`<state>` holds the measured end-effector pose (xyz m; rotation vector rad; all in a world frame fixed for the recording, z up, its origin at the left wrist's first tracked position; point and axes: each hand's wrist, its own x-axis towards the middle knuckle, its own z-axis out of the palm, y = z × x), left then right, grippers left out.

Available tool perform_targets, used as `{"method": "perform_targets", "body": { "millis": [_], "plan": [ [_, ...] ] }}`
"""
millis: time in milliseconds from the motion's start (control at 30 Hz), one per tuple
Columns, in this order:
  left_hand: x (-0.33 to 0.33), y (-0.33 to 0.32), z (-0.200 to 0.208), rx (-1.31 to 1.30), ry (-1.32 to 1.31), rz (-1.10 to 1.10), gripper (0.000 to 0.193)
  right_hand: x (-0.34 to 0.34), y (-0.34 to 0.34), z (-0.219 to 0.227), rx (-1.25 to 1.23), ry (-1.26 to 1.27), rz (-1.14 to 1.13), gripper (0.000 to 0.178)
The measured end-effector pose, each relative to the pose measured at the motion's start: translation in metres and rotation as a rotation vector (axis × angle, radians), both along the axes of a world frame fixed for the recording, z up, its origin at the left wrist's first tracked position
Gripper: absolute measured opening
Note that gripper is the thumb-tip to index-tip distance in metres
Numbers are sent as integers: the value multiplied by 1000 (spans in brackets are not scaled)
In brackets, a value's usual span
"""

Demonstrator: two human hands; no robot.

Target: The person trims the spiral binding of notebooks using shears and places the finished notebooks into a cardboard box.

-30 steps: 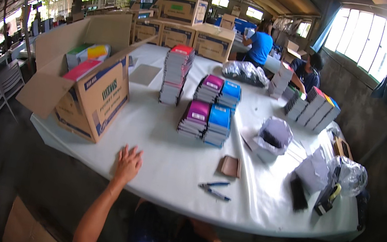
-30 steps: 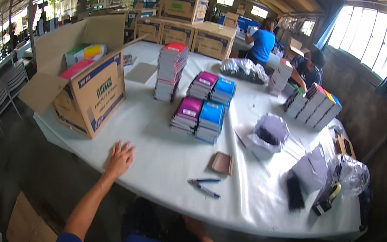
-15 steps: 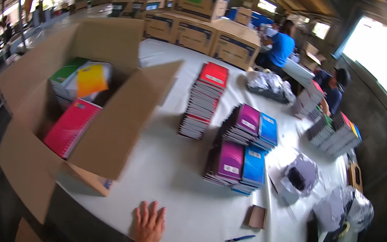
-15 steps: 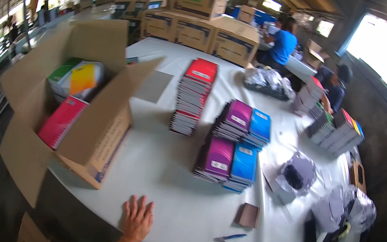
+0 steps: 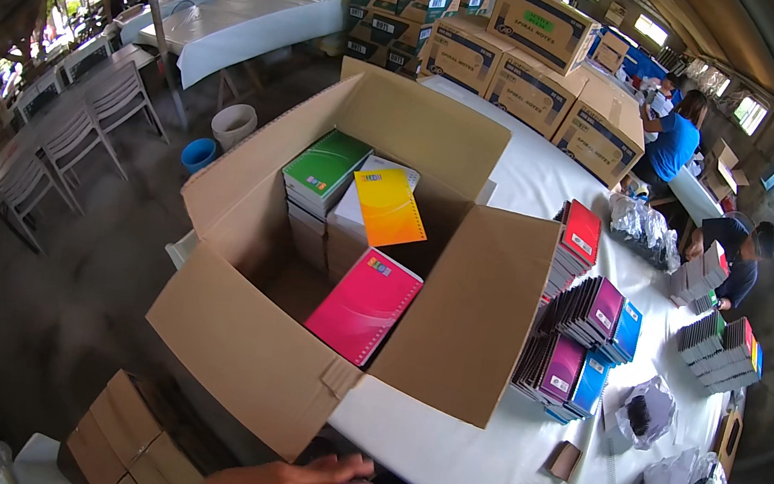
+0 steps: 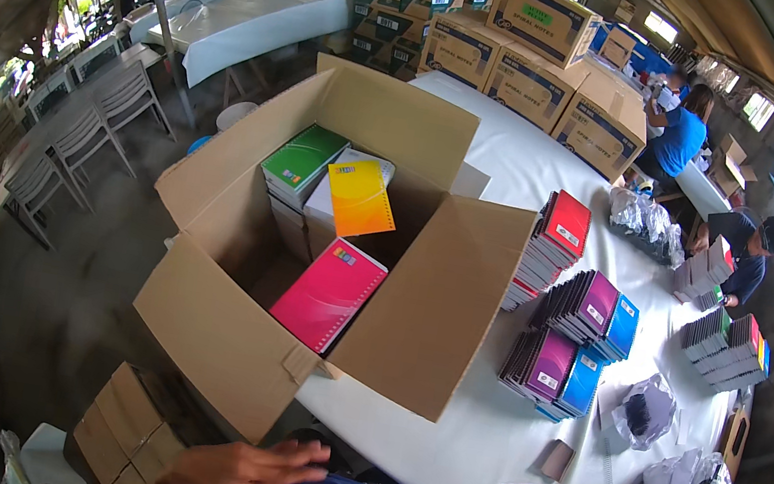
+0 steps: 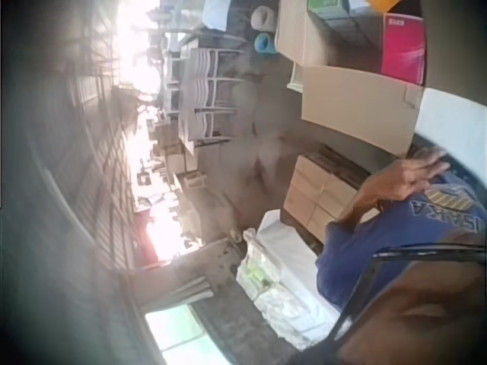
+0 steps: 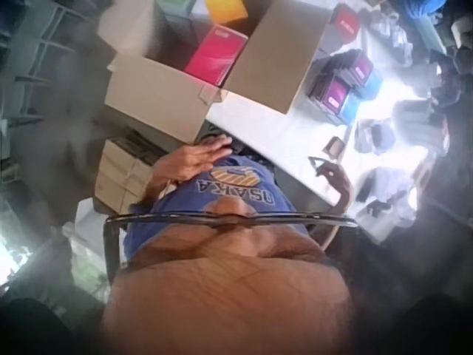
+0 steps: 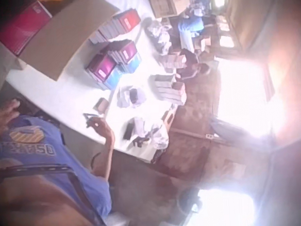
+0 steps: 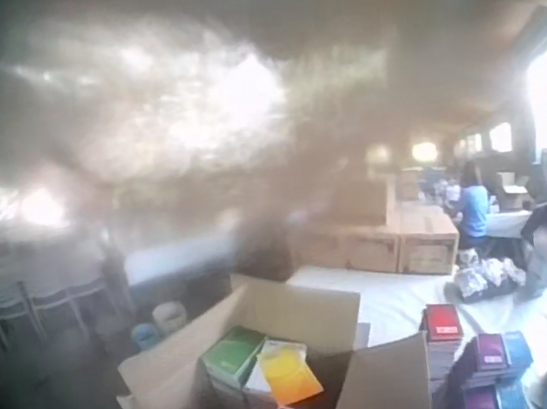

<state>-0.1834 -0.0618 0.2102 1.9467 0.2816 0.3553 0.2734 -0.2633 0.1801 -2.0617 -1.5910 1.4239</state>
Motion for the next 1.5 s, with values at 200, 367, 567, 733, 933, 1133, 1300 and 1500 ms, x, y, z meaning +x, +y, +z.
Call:
{"method": "perform_targets", "body": {
  "millis": [200, 367, 567, 733, 933, 1133, 1300, 1500],
  "plan": [
    [-15, 79, 54, 35, -220, 401, 49, -74, 200, 129, 811, -155, 32, 13],
    [8, 143, 28, 658, 57, 718, 49, -119, 367, 110, 814, 49, 93, 17],
    [12, 150, -2, 781, 245, 645, 45, -143, 472, 60, 605, -351, 213, 45],
    [15, 151, -14, 843, 242, 707, 39, -149, 477, 59, 287, 280, -69, 57],
    [13, 153, -13, 759, 196, 682, 36, -178, 476, 78, 316, 151, -171, 52],
    [9, 159, -16, 820, 201, 559, 44, -184, 481, 77, 225, -51, -139, 50],
    [-5, 163, -17, 780, 101, 502, 49, -218, 482, 94, 228, -186, -171, 48],
    [-54, 214, -9, 833, -70, 965, 49, -243, 447, 113, 412, -319, 929, 49]
  ]
}}
